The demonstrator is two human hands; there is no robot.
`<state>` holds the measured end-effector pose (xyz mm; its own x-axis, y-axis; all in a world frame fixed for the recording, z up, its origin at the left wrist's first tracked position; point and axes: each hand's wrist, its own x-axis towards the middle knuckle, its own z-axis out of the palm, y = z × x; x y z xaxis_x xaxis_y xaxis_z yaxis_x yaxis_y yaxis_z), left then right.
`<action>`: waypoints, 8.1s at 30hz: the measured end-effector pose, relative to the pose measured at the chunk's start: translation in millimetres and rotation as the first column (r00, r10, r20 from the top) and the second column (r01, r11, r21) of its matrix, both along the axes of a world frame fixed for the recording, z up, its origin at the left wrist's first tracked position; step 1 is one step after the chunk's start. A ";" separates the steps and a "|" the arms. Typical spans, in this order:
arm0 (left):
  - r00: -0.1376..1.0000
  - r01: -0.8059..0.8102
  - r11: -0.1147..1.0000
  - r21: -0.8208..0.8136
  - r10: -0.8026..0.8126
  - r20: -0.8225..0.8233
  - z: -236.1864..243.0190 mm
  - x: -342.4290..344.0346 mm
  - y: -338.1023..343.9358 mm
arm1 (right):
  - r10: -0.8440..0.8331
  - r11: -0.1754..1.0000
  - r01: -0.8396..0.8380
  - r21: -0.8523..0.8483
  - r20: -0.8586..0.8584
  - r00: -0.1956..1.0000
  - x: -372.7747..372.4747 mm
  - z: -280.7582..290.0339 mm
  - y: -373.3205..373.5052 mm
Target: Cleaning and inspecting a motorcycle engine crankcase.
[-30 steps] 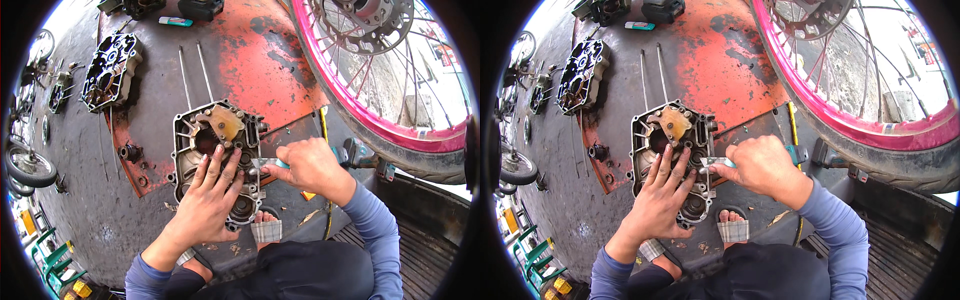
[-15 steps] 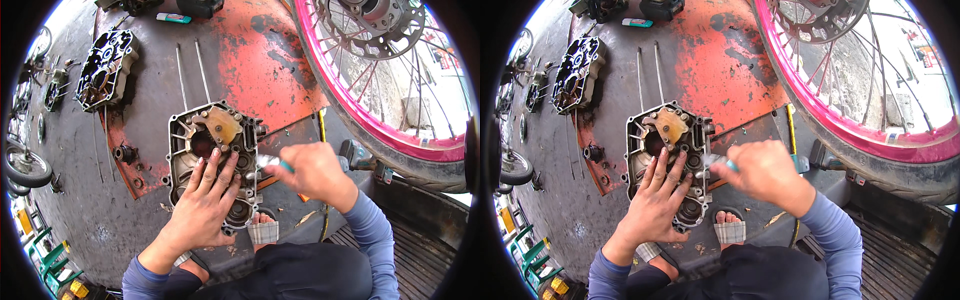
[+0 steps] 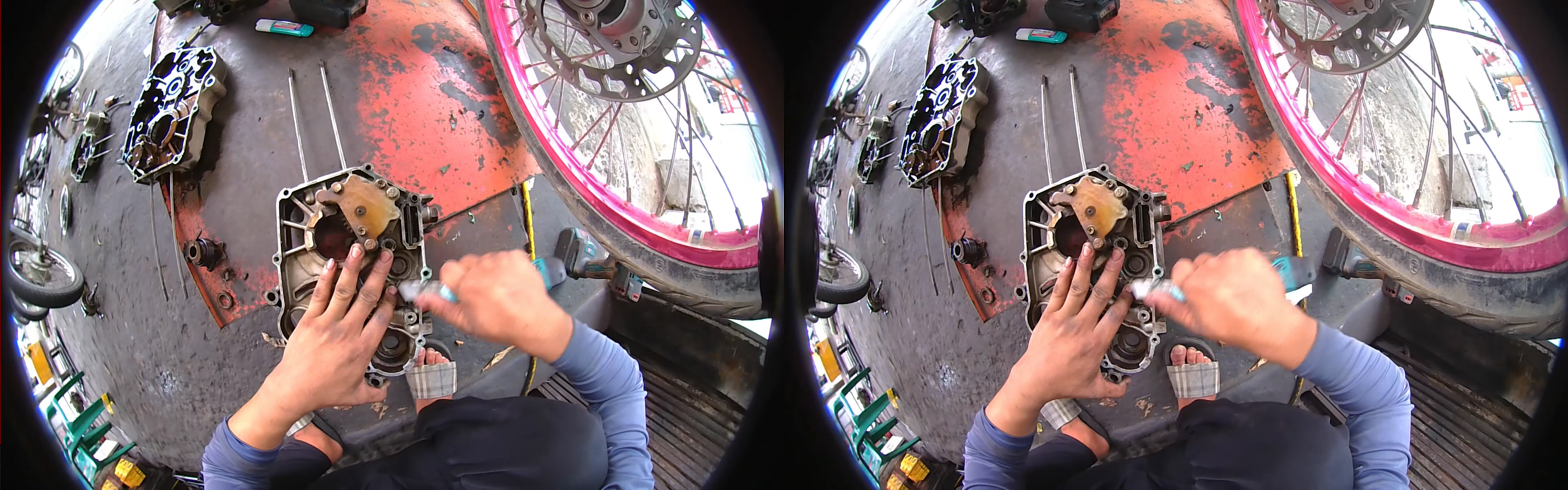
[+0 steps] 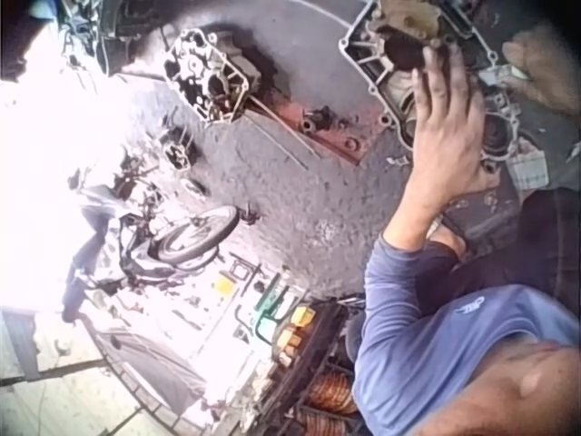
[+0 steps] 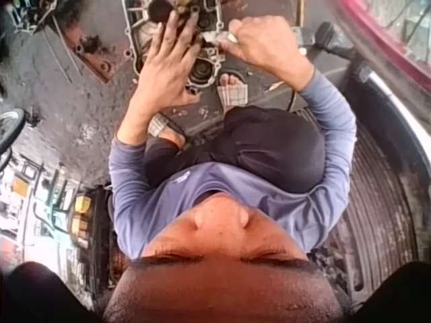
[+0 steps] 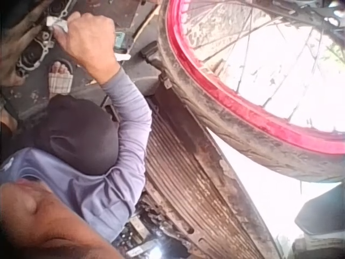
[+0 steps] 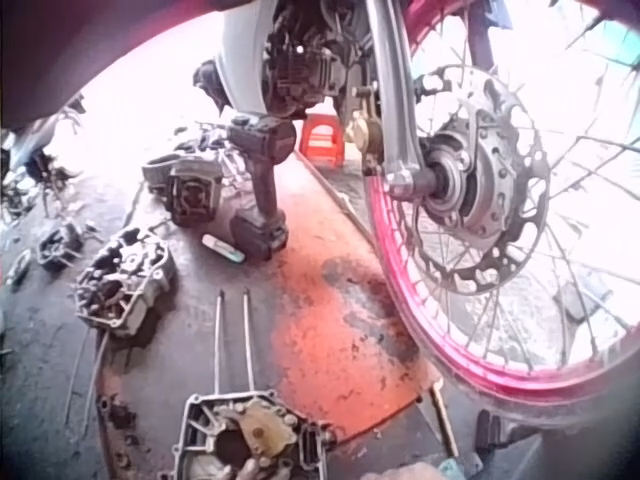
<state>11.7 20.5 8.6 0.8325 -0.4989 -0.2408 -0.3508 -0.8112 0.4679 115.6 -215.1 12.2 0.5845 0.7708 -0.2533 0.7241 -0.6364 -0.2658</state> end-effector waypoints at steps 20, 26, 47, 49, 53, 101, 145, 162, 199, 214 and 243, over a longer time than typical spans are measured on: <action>1.000 -0.016 1.000 -0.023 0.015 -0.013 -0.1 -0.9 1.3 | -0.018 1.000 0.017 0.026 0.056 0.998 -6.2 -5.5 4.5; 1.000 -0.013 1.000 -0.010 0.013 -0.023 3.6 0.6 0.8 | -0.060 0.998 0.057 0.034 0.092 0.994 -6.2 -7.9 -0.7; 1.000 -0.027 1.000 -0.017 0.027 0.016 0.2 -0.3 -0.4 | -0.270 0.962 0.268 0.055 0.030 0.962 -27.9 -3.8 15.7; 0.999 -0.028 0.999 -0.025 0.028 0.017 0.7 -1.3 -1.4 | -0.284 0.958 0.283 0.039 -0.003 0.959 -30.1 -2.2 17.3; 0.999 -0.034 0.999 -0.021 0.035 0.026 -0.7 -1.3 -1.5 | -0.300 0.953 0.299 0.052 0.003 0.954 -29.0 -5.9 19.7; 1.000 -0.017 1.000 0.011 0.017 0.003 -0.8 -0.1 -2.3 | -0.218 0.974 0.220 0.048 -0.051 0.975 -17.4 -8.3 9.7; 0.877 -0.157 0.945 -0.286 0.267 0.399 9.4 30.8 10.1 | -0.159 0.983 0.179 -0.036 0.313 0.936 19.5 30.2 26.3; 0.925 -0.132 0.977 -0.165 0.181 0.335 -11.4 68.6 10.4 | -0.216 0.975 0.198 0.104 0.195 0.957 23.7 14.5 19.6; 0.979 -0.069 0.921 -0.384 -0.012 -0.205 57.7 173.0 11.2 | -0.641 0.729 0.678 0.093 -0.256 0.724 -4.2 21.9 -68.9; 0.915 -0.324 0.902 -0.284 0.375 0.147 21.9 176.0 2.4 | -0.414 0.866 0.397 0.304 -0.012 0.910 -20.2 -13.6 -58.5; 0.859 -0.473 0.880 0.038 0.451 0.242 -20.8 19.0 -28.1 | 0.002 0.999 -0.004 0.038 0.040 0.999 61.4 -12.9 1.5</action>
